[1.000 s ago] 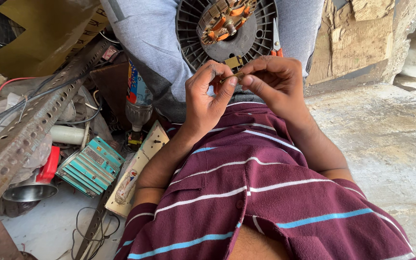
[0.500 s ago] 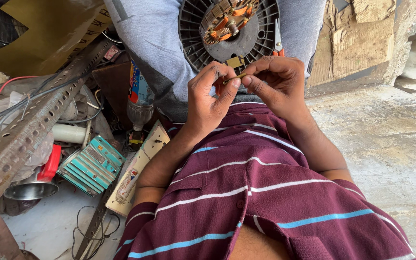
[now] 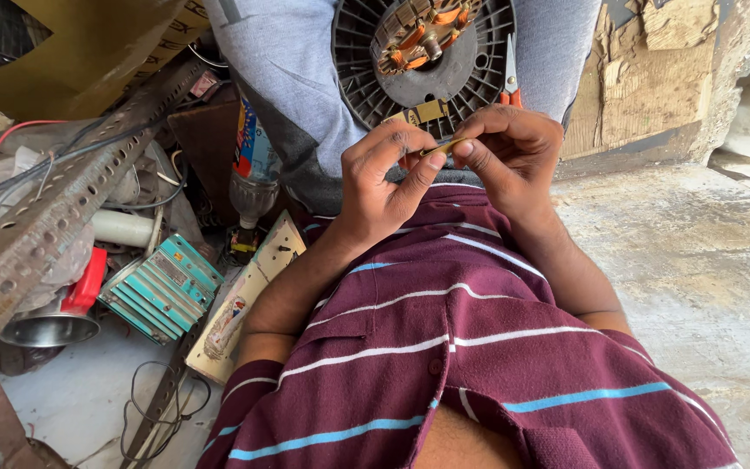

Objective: The person cuts strips of cardboard with scissors, folds them, and inserts them into the slots of a motor stator resting on their lap. They repeatedly measure, cut, and fit the cardboard pieces to insulate the copper windings.

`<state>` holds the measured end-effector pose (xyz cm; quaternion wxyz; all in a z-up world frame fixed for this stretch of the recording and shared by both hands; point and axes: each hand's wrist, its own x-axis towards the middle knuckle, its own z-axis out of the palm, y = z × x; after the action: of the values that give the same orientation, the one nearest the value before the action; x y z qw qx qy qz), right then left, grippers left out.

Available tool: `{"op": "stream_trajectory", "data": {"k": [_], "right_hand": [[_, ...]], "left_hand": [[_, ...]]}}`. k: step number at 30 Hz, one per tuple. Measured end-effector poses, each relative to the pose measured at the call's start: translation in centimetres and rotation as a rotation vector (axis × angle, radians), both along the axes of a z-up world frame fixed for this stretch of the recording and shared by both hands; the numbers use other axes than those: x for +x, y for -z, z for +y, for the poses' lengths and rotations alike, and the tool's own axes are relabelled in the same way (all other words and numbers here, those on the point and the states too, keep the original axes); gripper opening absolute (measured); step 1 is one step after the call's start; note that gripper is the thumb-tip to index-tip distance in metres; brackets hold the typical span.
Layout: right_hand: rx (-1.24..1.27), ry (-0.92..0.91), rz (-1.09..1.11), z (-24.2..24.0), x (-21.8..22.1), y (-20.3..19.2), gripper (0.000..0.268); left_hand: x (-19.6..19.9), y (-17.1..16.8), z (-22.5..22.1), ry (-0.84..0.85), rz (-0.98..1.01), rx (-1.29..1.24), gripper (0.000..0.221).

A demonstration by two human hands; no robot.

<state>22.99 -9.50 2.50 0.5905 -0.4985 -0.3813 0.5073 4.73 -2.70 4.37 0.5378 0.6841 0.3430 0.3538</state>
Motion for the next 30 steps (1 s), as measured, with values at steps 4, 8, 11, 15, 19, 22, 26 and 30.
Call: {"op": "stream_trajectory", "data": {"k": [4,8,11,15,19,22,26,30], "right_hand": [[-0.005,0.027,0.023,-0.1,0.0,0.0,0.008],[-0.01,0.039,0.027,-0.3,0.0,0.0,0.009],[0.002,0.029,0.033,-0.4,0.0,0.0,0.01],[-0.044,0.02,0.043,-0.4,0.4,-0.1,0.01],[-0.034,0.006,0.106,-0.4,0.8,0.0,0.009],[-0.03,-0.015,0.105,-0.6,0.6,0.0,0.009],[-0.016,0.01,0.146,-0.8,0.1,0.0,0.009],[-0.008,0.02,0.137,-1.1,-0.2,-0.1,0.01]], "left_hand": [[0.1,0.0,-0.2,-0.017,0.004,0.035,0.012],[0.1,0.1,-0.5,-0.046,0.002,0.049,0.012],[0.0,0.1,-0.6,-0.051,0.015,0.03,0.012],[-0.4,0.4,0.1,0.058,-0.108,-0.024,0.017],[-0.9,0.9,0.4,0.126,-0.157,-0.142,0.022],[-1.0,1.1,0.1,0.13,-0.164,-0.143,0.024],[-0.6,1.2,-0.4,0.133,-0.212,-0.231,0.029],[-0.6,1.2,-0.6,0.123,-0.17,-0.13,0.028]]}}
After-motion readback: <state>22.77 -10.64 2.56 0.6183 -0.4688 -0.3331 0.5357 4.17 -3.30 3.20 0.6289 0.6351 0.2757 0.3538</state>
